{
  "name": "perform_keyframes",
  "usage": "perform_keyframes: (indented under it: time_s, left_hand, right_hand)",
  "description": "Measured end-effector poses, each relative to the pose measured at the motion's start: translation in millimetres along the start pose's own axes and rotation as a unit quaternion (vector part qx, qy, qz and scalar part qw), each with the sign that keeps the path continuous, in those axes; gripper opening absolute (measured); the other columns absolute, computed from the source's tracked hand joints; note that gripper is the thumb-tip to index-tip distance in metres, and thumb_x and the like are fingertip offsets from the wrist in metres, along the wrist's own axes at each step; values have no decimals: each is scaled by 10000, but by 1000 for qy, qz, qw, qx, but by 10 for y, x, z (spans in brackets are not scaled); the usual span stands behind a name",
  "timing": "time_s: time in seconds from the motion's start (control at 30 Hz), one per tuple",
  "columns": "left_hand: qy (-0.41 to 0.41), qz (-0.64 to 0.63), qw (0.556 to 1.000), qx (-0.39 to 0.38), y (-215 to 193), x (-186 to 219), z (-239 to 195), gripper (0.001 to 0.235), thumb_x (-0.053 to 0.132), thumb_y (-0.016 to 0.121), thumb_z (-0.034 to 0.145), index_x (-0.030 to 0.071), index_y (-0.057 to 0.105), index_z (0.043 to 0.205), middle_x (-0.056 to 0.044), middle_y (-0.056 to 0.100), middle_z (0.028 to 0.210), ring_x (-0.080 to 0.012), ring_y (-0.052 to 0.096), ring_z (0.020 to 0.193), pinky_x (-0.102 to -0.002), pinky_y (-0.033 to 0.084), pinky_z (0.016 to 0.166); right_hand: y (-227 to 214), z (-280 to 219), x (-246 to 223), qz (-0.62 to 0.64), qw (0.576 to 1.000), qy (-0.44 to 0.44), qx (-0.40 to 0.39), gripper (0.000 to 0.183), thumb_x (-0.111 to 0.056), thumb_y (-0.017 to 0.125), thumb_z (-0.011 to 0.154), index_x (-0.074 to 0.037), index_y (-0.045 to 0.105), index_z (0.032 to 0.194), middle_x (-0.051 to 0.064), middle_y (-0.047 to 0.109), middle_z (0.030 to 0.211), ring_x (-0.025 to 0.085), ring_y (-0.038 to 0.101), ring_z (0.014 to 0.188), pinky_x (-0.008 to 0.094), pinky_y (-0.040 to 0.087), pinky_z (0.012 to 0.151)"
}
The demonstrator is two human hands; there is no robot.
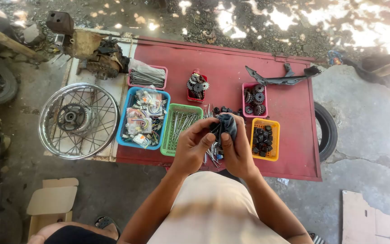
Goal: The person cleans small black mechanical parts using a dark cloth. They pick up each part from a pile on a red table, wipe it thoroughly, and place it into a yellow basket. The workspace includes several other baskets containing various hardware items.
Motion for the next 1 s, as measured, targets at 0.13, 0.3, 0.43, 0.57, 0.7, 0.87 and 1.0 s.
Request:
perform_keyframes:
  time_s: [0.13, 0.3, 0.43, 0.57, 0.7, 0.87, 1.0]
  left_hand:
    - [2, -11, 1000, 6, 23, -105, 0, 363, 129, 639, 1006, -102, 616, 1285, -207, 640, 1155, -223, 623, 1077, -415, 530, 981]
    - [2, -3, 1000, -17, 82, -82, 39, 348, 86, 671, 978, -110, 619, 1261, -204, 635, 1136, -229, 650, 1060, -420, 533, 981]
    - [-28, -47, 998, 29, -17, -284, 38, 374, 113, 673, 971, -102, 622, 1272, -196, 656, 1089, -238, 644, 1032, -406, 577, 937]
    - [-82, -170, 977, 97, -9, -406, 22, 370, 141, 662, 989, -88, 606, 1273, -187, 652, 1081, -224, 678, 999, -381, 608, 922]
    - [-138, -235, 956, 111, -35, -321, 52, 325, 116, 658, 987, -77, 600, 1241, -190, 645, 1067, -261, 720, 977, -395, 642, 901]
    - [-166, -223, 955, 102, -166, -489, 21, 294, 130, 658, 992, -74, 603, 1197, -207, 665, 1026, -278, 744, 928, -396, 647, 877]
    - [-186, -188, 961, 78, -242, -473, 60, 278, 121, 685, 978, -81, 607, 1153, -208, 684, 1002, -279, 749, 904, -399, 653, 851]
  right_hand:
    - [-162, -27, 23, 50, 997, 34, -41, 396, -218, 459, 1071, 43, 475, 1368, 176, 497, 1303, 230, 461, 1205, 423, 400, 1039]
    - [-247, -19, 242, 43, 994, 98, 34, 298, -221, 573, 1042, 7, 611, 1230, 119, 706, 998, 124, 611, 905, 320, 527, 795]
    - [-234, 49, 170, 80, 994, 72, 4, 340, -207, 588, 1026, 19, 572, 1279, 157, 700, 1139, 184, 646, 1002, 382, 532, 877]
    - [-226, 166, 72, 51, 998, 12, -23, 356, -218, 586, 1020, 40, 563, 1265, 180, 656, 1184, 250, 629, 1098, 419, 493, 965]
    - [-281, 271, 140, -4, 996, -60, -63, 395, -230, 647, 986, 80, 594, 1226, 185, 613, 1179, 343, 602, 1141, 444, 449, 1007]
    - [-258, 342, 41, -4, 996, -56, -75, 332, -212, 656, 990, 60, 624, 1178, 169, 631, 1119, 323, 643, 1075, 434, 482, 951]
    - [-244, 346, 70, 23, 996, -42, -77, 328, -242, 661, 993, 47, 636, 1148, 156, 627, 1077, 286, 644, 1032, 423, 481, 932]
Point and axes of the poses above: each hand's wrist, its own z-axis towards the middle knuckle, its own y-axis out of the palm, x = y × z, the point moved 1 cm from there along z, towards the middle knuckle
